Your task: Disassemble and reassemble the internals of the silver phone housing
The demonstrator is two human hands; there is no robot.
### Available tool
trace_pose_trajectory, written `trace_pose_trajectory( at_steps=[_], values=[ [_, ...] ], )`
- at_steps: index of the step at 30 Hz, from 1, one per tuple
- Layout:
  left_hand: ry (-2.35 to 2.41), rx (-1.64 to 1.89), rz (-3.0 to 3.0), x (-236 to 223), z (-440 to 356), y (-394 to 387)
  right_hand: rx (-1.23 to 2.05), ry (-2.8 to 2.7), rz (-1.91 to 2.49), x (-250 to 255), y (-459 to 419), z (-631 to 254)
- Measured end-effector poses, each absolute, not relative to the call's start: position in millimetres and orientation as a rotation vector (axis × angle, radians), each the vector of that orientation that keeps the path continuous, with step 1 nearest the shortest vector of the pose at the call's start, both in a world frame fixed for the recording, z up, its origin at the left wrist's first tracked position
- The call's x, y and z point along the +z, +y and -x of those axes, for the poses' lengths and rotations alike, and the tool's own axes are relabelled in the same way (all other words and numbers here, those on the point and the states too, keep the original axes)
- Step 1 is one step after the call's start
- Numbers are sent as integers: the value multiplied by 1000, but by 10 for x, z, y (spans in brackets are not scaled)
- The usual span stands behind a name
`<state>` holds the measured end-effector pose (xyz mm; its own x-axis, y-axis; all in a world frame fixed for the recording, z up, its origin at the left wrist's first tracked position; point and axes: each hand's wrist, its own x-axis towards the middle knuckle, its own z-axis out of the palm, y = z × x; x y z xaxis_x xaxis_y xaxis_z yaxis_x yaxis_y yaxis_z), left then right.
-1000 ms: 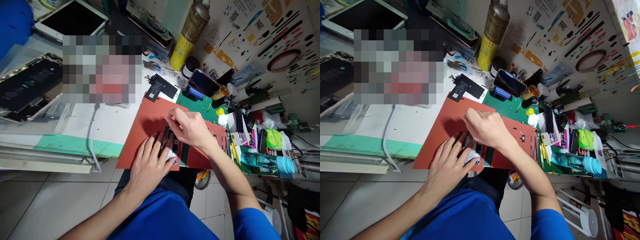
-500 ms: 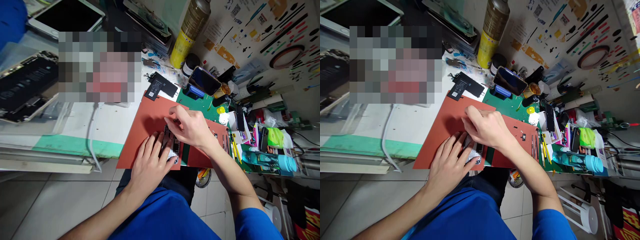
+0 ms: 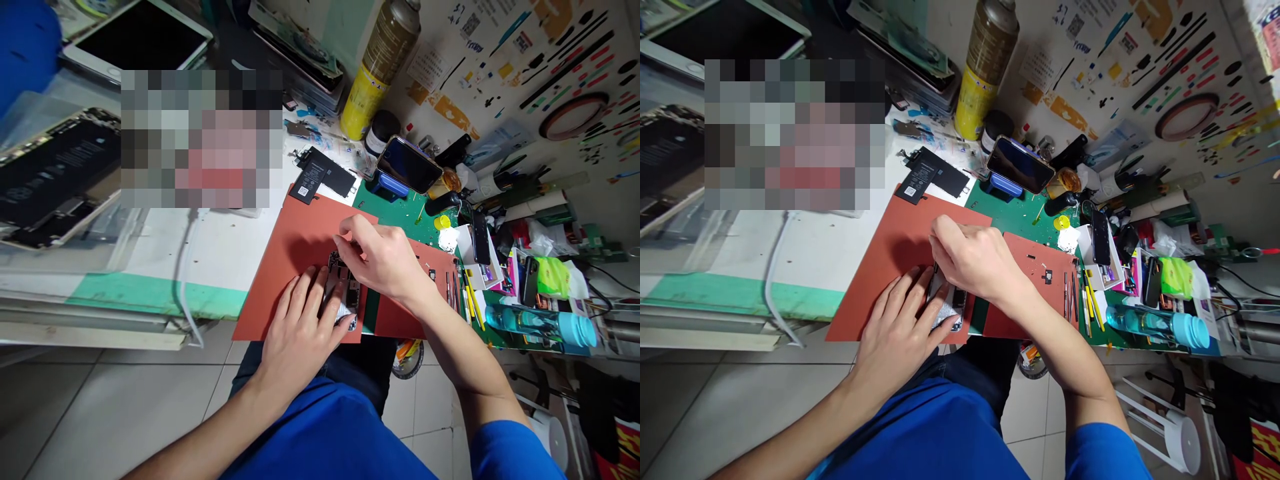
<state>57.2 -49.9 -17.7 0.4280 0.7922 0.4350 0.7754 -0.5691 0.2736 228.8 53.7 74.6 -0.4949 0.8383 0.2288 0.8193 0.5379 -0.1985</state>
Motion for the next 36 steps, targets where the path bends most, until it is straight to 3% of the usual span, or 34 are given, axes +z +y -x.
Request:
trace_pose_trajectory(
  at_steps=[19,28,36],
  values=[
    [1443,858,-2642,-198,-568,-504,106,-2356,1408,667,446,-2301],
    [1368,780,-2651,-195,-499,-501,84,-1448,1596,584,442,-2735],
    [1276,678,-2644,-73,-420,-446,269,-1442,1589,288,509,-2683]
  ],
)
